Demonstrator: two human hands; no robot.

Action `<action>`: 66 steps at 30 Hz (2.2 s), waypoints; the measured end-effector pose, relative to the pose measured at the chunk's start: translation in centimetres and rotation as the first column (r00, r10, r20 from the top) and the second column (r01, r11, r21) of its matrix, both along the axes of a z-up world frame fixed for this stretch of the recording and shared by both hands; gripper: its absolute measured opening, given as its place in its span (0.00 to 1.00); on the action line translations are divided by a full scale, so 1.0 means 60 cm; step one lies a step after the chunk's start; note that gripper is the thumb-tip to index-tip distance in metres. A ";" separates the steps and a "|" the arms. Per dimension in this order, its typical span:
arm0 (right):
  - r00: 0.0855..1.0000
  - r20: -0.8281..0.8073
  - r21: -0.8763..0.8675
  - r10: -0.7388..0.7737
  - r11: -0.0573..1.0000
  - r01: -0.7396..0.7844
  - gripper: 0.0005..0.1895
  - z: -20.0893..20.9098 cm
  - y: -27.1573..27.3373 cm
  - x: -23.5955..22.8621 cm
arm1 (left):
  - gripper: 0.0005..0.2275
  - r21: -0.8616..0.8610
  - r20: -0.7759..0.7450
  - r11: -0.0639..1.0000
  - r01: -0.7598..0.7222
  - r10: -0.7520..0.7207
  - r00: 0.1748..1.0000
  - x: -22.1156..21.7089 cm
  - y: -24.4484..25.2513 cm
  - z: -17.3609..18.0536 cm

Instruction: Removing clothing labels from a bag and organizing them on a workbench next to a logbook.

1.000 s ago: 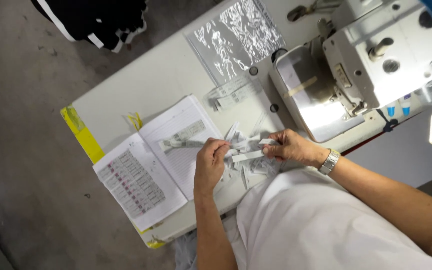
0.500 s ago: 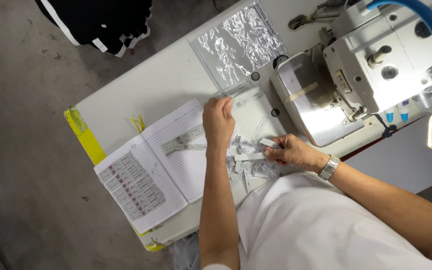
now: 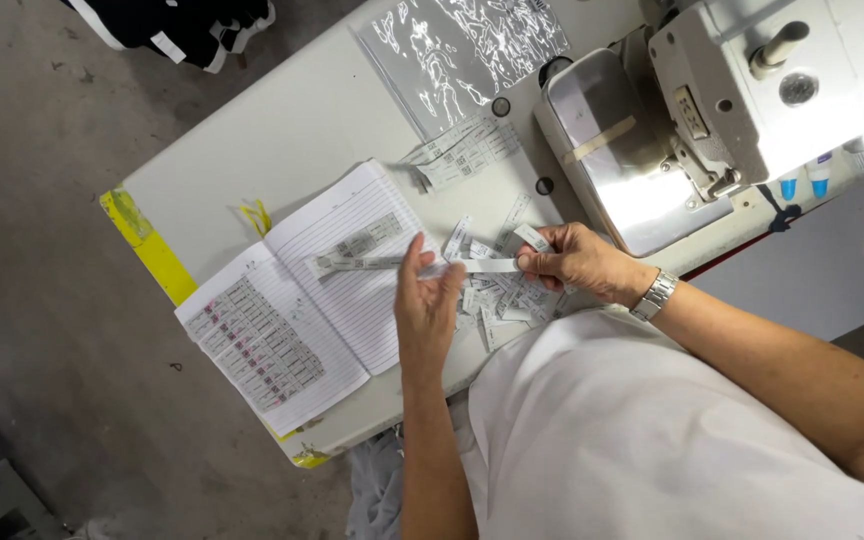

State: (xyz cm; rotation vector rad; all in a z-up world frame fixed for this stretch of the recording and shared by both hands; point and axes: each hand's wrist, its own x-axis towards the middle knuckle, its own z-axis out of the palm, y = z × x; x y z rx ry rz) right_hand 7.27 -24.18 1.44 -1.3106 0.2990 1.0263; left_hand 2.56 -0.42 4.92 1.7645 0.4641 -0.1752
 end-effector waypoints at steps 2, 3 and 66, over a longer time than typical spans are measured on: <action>1.000 0.006 -0.002 0.010 1.000 -0.010 0.06 0.003 0.003 0.000 | 0.26 -0.209 -0.028 0.978 -0.024 0.019 0.999 -0.020 -0.004 -0.002; 1.000 0.004 -0.014 0.015 1.000 -0.015 0.06 0.005 0.005 0.000 | 0.29 -0.399 -0.018 0.917 -0.022 0.016 1.000 -0.027 -0.004 -0.008; 0.549 0.572 -0.352 0.610 0.786 -0.508 0.23 0.084 0.096 0.086 | 0.09 -0.500 -0.184 0.861 0.093 -0.211 0.960 -0.023 0.055 -0.031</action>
